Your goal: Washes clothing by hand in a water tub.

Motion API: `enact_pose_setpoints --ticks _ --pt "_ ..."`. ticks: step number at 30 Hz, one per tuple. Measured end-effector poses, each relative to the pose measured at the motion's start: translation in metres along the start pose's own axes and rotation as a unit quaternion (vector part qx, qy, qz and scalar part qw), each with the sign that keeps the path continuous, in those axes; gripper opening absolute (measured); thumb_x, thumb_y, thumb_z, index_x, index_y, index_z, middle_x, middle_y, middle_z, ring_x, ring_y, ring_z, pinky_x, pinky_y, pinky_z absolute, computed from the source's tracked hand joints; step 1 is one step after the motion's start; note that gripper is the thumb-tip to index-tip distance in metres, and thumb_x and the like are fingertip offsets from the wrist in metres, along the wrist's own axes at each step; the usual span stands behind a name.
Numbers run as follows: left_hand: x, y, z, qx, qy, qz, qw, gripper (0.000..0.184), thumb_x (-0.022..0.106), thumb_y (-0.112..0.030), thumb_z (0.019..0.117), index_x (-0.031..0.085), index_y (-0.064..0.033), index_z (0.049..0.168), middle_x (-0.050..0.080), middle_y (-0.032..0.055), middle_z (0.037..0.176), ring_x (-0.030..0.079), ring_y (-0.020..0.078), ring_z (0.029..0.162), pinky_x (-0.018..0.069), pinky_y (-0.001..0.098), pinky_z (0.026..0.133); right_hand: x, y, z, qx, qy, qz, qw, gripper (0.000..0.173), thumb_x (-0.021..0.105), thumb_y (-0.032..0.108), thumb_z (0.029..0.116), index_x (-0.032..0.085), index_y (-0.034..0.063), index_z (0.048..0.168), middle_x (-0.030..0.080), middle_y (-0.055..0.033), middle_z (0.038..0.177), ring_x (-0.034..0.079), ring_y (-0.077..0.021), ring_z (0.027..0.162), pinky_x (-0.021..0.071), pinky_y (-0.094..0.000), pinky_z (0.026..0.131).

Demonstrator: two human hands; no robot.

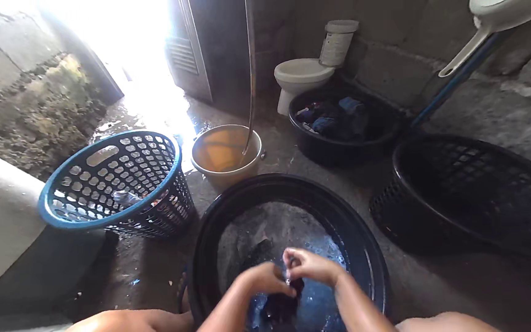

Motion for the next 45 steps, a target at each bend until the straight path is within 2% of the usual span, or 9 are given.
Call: enact_pose_setpoints --ticks 6,11,14,20,30,36,39,42,45 --pt "-0.099 -0.126 -0.132 0.295 -0.155 -0.021 0.943 0.012 0.067 -0.016 0.0896 0.07 -0.0078 0.081 0.066 -0.0023 0.078 0.061 0.0047 0.072 0.0524 0.0252 0.066 -0.012 0.036 -0.02 -0.198 0.011 0.099 0.975 0.064 0.051 0.065 0.0979 0.068 0.0077 0.119 0.069 0.0072 0.116 0.06 0.0008 0.114 0.0475 -0.0282 0.105" --pt "-0.144 -0.109 -0.187 0.327 -0.219 0.005 0.919 0.032 0.063 -0.03 0.0948 0.066 -0.0174 0.066 0.057 -0.0075 0.059 0.051 -0.0005 0.053 0.0405 0.016 0.048 -0.057 0.106 -0.081 -0.359 -0.252 -0.053 0.897 0.014 0.072 0.027 0.0925 0.076 0.0144 0.095 0.07 0.0066 0.094 0.065 -0.0024 0.087 0.0566 -0.0245 0.079" --pt "-0.149 -0.096 -0.177 0.193 -0.24 0.101 0.946 0.012 0.07 -0.027 0.096 0.079 -0.0192 0.098 0.073 -0.0078 0.083 0.066 0.0021 0.073 0.0554 0.0237 0.067 -0.075 0.135 -0.106 -0.39 -0.342 -0.174 0.837 0.01 0.074 0.026 0.0876 0.078 0.0194 0.094 0.07 0.0096 0.092 0.064 -0.0051 0.092 0.0542 -0.0294 0.083" --pt "-0.102 -0.025 -0.042 -0.02 -0.112 0.236 0.965 0.03 0.06 -0.03 0.1027 0.074 -0.01 0.12 0.067 0.0135 0.129 0.061 0.0314 0.124 0.0427 0.0589 0.11 -0.067 0.026 -0.013 0.046 -0.169 -0.24 0.955 0.027 0.066 0.02 0.0987 0.074 0.0093 0.122 0.069 -0.0134 0.128 0.06 -0.0285 0.127 0.0405 -0.0541 0.114" --pt "0.09 0.103 0.018 -0.227 0.071 0.213 0.948 0.044 0.063 -0.026 0.0984 0.062 -0.0033 0.136 0.057 0.0236 0.143 0.052 0.0449 0.134 0.0405 0.0707 0.105 0.06 -0.104 0.007 0.364 0.079 -0.345 0.862 0.062 0.071 0.023 0.0926 0.051 -0.0058 0.144 0.047 -0.0292 0.151 0.045 -0.0469 0.14 0.0336 -0.0696 0.112" --pt "-0.005 0.016 -0.004 0.077 -0.087 0.055 0.992 0.021 0.056 -0.007 0.0971 0.071 0.0045 0.107 0.068 0.0185 0.117 0.064 0.0281 0.112 0.0496 0.0479 0.102 0.026 -0.034 0.011 0.101 0.015 -0.188 0.977 0.084 0.088 0.032 0.0808 0.048 0.0124 0.151 0.058 -0.0211 0.143 0.054 -0.0363 0.135 0.0403 -0.0591 0.114" --pt "-0.045 -0.042 -0.042 0.374 -0.295 -0.098 0.874 0.024 0.053 -0.014 0.0912 0.075 -0.0034 0.089 0.069 0.0074 0.11 0.062 0.0143 0.111 0.0506 0.0348 0.1 -0.001 0.07 -0.028 -0.065 -0.071 -0.081 0.992 0.05 0.076 0.024 0.0922 0.061 0.0055 0.136 0.069 -0.0115 0.126 0.065 -0.0187 0.119 0.0498 -0.0419 0.108" --pt "-0.048 -0.047 -0.049 0.468 -0.335 -0.203 0.792 0.078 0.066 -0.067 0.0873 0.049 -0.0182 0.146 0.054 -0.0006 0.148 0.048 0.0155 0.139 0.0424 0.0402 0.115 -0.013 0.16 -0.088 -0.17 -0.161 -0.033 0.972 0.023 0.064 0.015 0.0997 0.069 0.0049 0.12 0.073 -0.0036 0.105 0.069 -0.007 0.097 0.0569 -0.0294 0.091" --pt "-0.013 -0.029 -0.038 0.321 -0.27 -0.285 0.862 0.112 0.096 -0.032 0.059 0.037 0.0033 0.147 0.063 0.0027 0.132 0.061 0.0038 0.119 0.0514 0.0264 0.104 -0.02 0.209 -0.14 -0.253 -0.266 -0.017 0.93 0.011 0.066 0.012 0.0982 0.07 0.0094 0.108 0.073 0.001 0.089 0.069 -0.0052 0.079 0.0594 -0.0239 0.072"
Point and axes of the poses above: each hand's wrist, its own z-axis towards the middle knuckle, its own x-axis out of the palm, y = z × x, the point moved 3 cm from there along z, towards the middle knuckle
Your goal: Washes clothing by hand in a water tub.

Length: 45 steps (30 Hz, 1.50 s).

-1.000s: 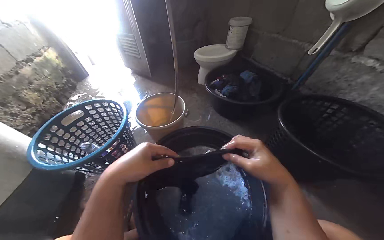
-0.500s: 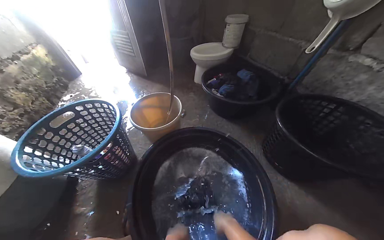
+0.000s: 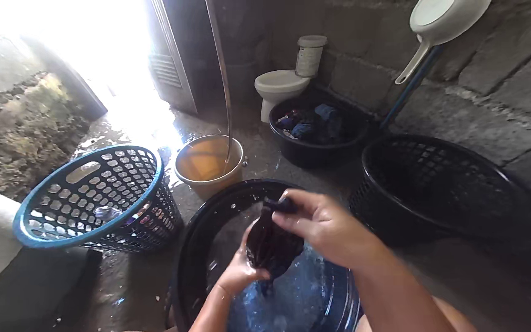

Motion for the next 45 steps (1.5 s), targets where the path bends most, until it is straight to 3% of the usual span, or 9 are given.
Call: enact_pose_setpoints --ticks 5,7,12,18,23,32,37,41,45 --pt "0.02 0.072 0.003 -0.142 -0.011 0.166 0.976 0.046 0.078 -0.011 0.0852 0.063 0.0038 0.126 0.07 0.0121 0.119 0.066 0.0126 0.113 0.0518 0.0318 0.104 -0.034 0.008 -0.012 -0.019 -0.152 -0.049 0.987 0.005 0.064 0.016 0.0992 0.069 0.0142 0.1 0.07 0.003 0.079 0.066 -0.0059 0.065 0.0552 -0.0229 0.056" --pt "0.02 0.061 0.006 -0.124 -0.054 0.124 0.983 0.033 0.066 -0.005 0.0893 0.065 0.0014 0.122 0.072 0.0077 0.113 0.067 0.009 0.107 0.0545 0.0295 0.098 -0.04 -0.039 -0.014 0.08 -0.161 -0.107 0.978 0.012 0.068 0.02 0.0985 0.071 0.0118 0.107 0.072 -0.0011 0.085 0.069 -0.0116 0.074 0.0598 -0.0337 0.067" --pt "0.021 0.035 0.018 -0.104 -0.075 -0.006 0.992 0.034 0.059 -0.007 0.0922 0.061 0.0032 0.125 0.07 0.009 0.115 0.067 0.0117 0.107 0.0562 0.0322 0.096 -0.028 -0.179 -0.024 0.377 0.082 -0.268 0.883 0.045 0.059 0.026 0.1023 0.058 0.0003 0.14 0.06 -0.0236 0.137 0.056 -0.036 0.131 0.0422 -0.0542 0.112" --pt "0.012 0.136 -0.003 -0.385 0.017 0.319 0.866 0.045 0.068 -0.012 0.0934 0.059 -0.0019 0.137 0.064 0.0218 0.131 0.061 0.0338 0.125 0.0464 0.054 0.108 -0.024 -0.178 -0.005 0.359 0.129 -0.289 0.878 0.047 0.057 0.028 0.1037 0.055 0.0064 0.145 0.059 -0.0172 0.143 0.054 -0.0304 0.135 0.041 -0.0497 0.114" --pt "0.004 0.194 -0.065 -0.498 -0.085 0.266 0.821 0.056 0.072 -0.013 0.0912 0.053 0.0026 0.141 0.06 0.0285 0.133 0.058 0.0413 0.126 0.0453 0.0582 0.106 -0.023 -0.193 0.001 0.344 0.187 -0.297 0.871 0.057 0.07 0.032 0.0966 0.055 0.0051 0.144 0.059 -0.0191 0.141 0.055 -0.0338 0.133 0.0419 -0.0531 0.112" --pt "0.045 -0.024 0.032 -0.188 -0.063 -0.086 0.976 0.043 0.051 0.007 0.0737 0.061 -0.0003 0.115 0.07 0.0079 0.102 0.068 0.0144 0.09 0.0587 0.0343 0.077 -0.003 -0.216 -0.002 0.335 0.255 -0.292 0.859 0.118 0.094 0.022 0.0714 0.023 0.0203 0.164 0.047 -0.031 0.147 0.049 -0.0481 0.134 0.0426 -0.0641 0.108" --pt "0.031 -0.071 0.038 -0.121 -0.232 -0.346 0.901 0.047 0.035 -0.046 0.1011 0.064 -0.0105 0.112 0.072 0.0135 0.102 0.072 0.0281 0.094 0.06 0.051 0.077 -0.015 -0.186 0.011 0.186 0.062 -0.124 0.973 0.057 0.084 0.019 0.0824 0.063 0.0055 0.134 0.07 -0.0158 0.123 0.065 -0.0266 0.118 0.0493 -0.0491 0.107" --pt "0.035 -0.016 0.031 -0.316 -0.304 -0.279 0.854 0.07 0.027 -0.064 0.1043 0.047 -0.0111 0.145 0.061 0.0221 0.13 0.061 0.0426 0.113 0.0515 0.0667 0.083 -0.003 -0.159 0.019 0.134 -0.049 0.028 0.989 0.052 0.078 0.0 0.0801 0.063 0.0042 0.13 0.071 -0.0118 0.116 0.069 -0.0186 0.108 0.0563 -0.0421 0.098" --pt "0.05 -0.014 0.05 -0.237 -0.252 -0.417 0.841 0.066 0.026 -0.065 0.1028 0.06 -0.0103 0.119 0.071 0.0153 0.099 0.072 0.0296 0.088 0.061 0.0501 0.071 0.007 -0.151 0.01 0.108 -0.048 0.125 0.985 0.061 0.077 -0.005 0.0795 0.057 0.0044 0.136 0.07 -0.0091 0.12 0.068 -0.0136 0.111 0.0564 -0.0348 0.1"
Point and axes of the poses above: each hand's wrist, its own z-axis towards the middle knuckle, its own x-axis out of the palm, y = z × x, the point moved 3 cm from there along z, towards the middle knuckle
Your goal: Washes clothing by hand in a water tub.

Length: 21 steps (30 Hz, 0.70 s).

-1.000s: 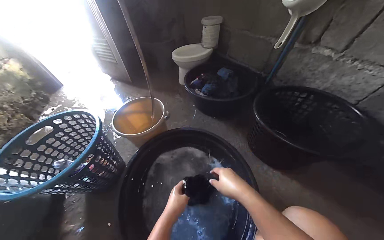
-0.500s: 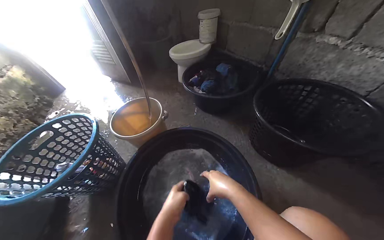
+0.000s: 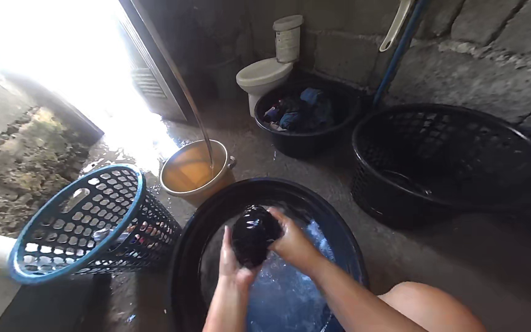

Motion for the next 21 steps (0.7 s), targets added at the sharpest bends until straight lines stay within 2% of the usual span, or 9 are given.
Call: enact_pose_setpoints --ticks 3,5,6,7,9,11,14,17,21 --pt "0.023 -0.036 0.004 0.144 0.019 0.074 0.987 0.035 0.04 -0.035 0.1086 0.06 -0.0101 0.124 0.071 0.0107 0.1 0.071 0.0225 0.089 0.0611 0.0447 0.077 -0.024 -0.004 -0.012 0.088 0.044 0.075 0.992 0.084 0.076 -0.005 0.0781 0.039 0.0092 0.152 0.061 -0.0129 0.133 0.067 -0.0178 0.111 0.0595 -0.0351 0.093" --pt "0.036 -0.049 -0.002 0.227 0.048 0.187 0.955 0.031 0.051 -0.021 0.1058 0.06 -0.0107 0.134 0.071 0.009 0.104 0.07 0.0186 0.088 0.0609 0.039 0.075 -0.035 -0.008 -0.017 0.179 0.066 0.206 0.96 0.084 0.063 0.002 0.0925 0.019 0.0182 0.162 0.049 -0.0204 0.146 0.066 -0.035 0.114 0.0616 -0.0505 0.084" --pt "0.042 -0.05 -0.009 0.271 0.07 0.242 0.929 0.027 0.06 -0.014 0.1005 0.064 -0.0072 0.126 0.071 0.0087 0.1 0.069 0.0172 0.085 0.0607 0.0366 0.073 -0.035 -0.011 -0.018 0.203 0.066 0.286 0.934 0.072 0.055 0.021 0.1039 0.014 0.0229 0.163 0.048 -0.0223 0.149 0.065 -0.0416 0.117 0.0607 -0.0574 0.084" --pt "0.049 -0.047 -0.015 0.31 0.111 0.298 0.896 0.021 0.069 -0.012 0.0928 0.069 -0.007 0.114 0.07 0.0064 0.099 0.068 0.0153 0.085 0.0605 0.0343 0.073 -0.032 -0.011 -0.017 0.22 0.072 0.343 0.91 0.063 0.041 0.047 0.1088 0.015 0.0268 0.162 0.048 -0.0224 0.149 0.063 -0.0439 0.12 0.0589 -0.0606 0.086" --pt "0.058 -0.036 -0.023 0.371 0.215 0.392 0.814 0.015 0.079 -0.022 0.0833 0.073 -0.0153 0.095 0.067 0.0001 0.113 0.065 0.013 0.104 0.0587 0.0314 0.085 -0.021 -0.008 -0.012 0.238 0.07 0.418 0.874 0.081 0.023 0.079 0.0966 0.039 0.0238 0.153 0.059 -0.0207 0.139 0.064 -0.0414 0.119 0.0566 -0.0616 0.089" --pt "0.058 -0.025 -0.026 0.39 0.304 0.418 0.762 0.015 0.078 -0.031 0.0866 0.074 -0.0181 0.094 0.056 0.0063 0.144 0.053 0.0243 0.134 0.051 0.0409 0.108 -0.014 -0.008 -0.007 0.229 0.019 0.481 0.846 0.071 0.033 0.072 0.0996 0.061 0.0136 0.129 0.071 -0.0154 0.112 0.07 -0.0307 0.101 0.0598 -0.0506 0.084" --pt "0.044 -0.021 -0.022 0.367 0.308 0.265 0.837 0.018 0.078 -0.025 0.0895 0.071 -0.0166 0.104 0.071 0.0096 0.121 0.066 0.0242 0.119 0.0552 0.0432 0.102 -0.015 -0.002 -0.001 0.179 -0.069 0.491 0.85 0.034 0.042 0.03 0.1094 0.064 0.0066 0.122 0.071 -0.0118 0.1 0.07 -0.0224 0.092 0.0585 -0.0414 0.083" --pt "0.024 -0.019 -0.009 0.27 0.183 0.111 0.939 0.014 0.058 -0.028 0.1027 0.066 -0.0163 0.106 0.071 0.0042 0.097 0.071 0.0175 0.094 0.0611 0.0398 0.085 -0.014 0.017 0.002 0.068 -0.133 0.292 0.945 0.024 0.052 0.004 0.101 0.073 0.0011 0.114 0.073 -0.0091 0.102 0.068 -0.0163 0.092 0.0568 -0.0349 0.081" --pt "0.015 -0.01 0.009 0.056 0.146 0.066 0.985 0.053 0.027 -0.042 0.1105 0.068 -0.0131 0.092 0.072 0.0035 0.081 0.071 0.0124 0.076 0.0613 0.0318 0.069 0.018 0.047 -0.007 -0.202 -0.095 -0.121 0.967 0.007 0.072 0.009 0.0808 0.078 0.0119 0.079 0.067 0.0003 0.082 0.064 -0.0119 0.087 0.0536 -0.0343 0.08"
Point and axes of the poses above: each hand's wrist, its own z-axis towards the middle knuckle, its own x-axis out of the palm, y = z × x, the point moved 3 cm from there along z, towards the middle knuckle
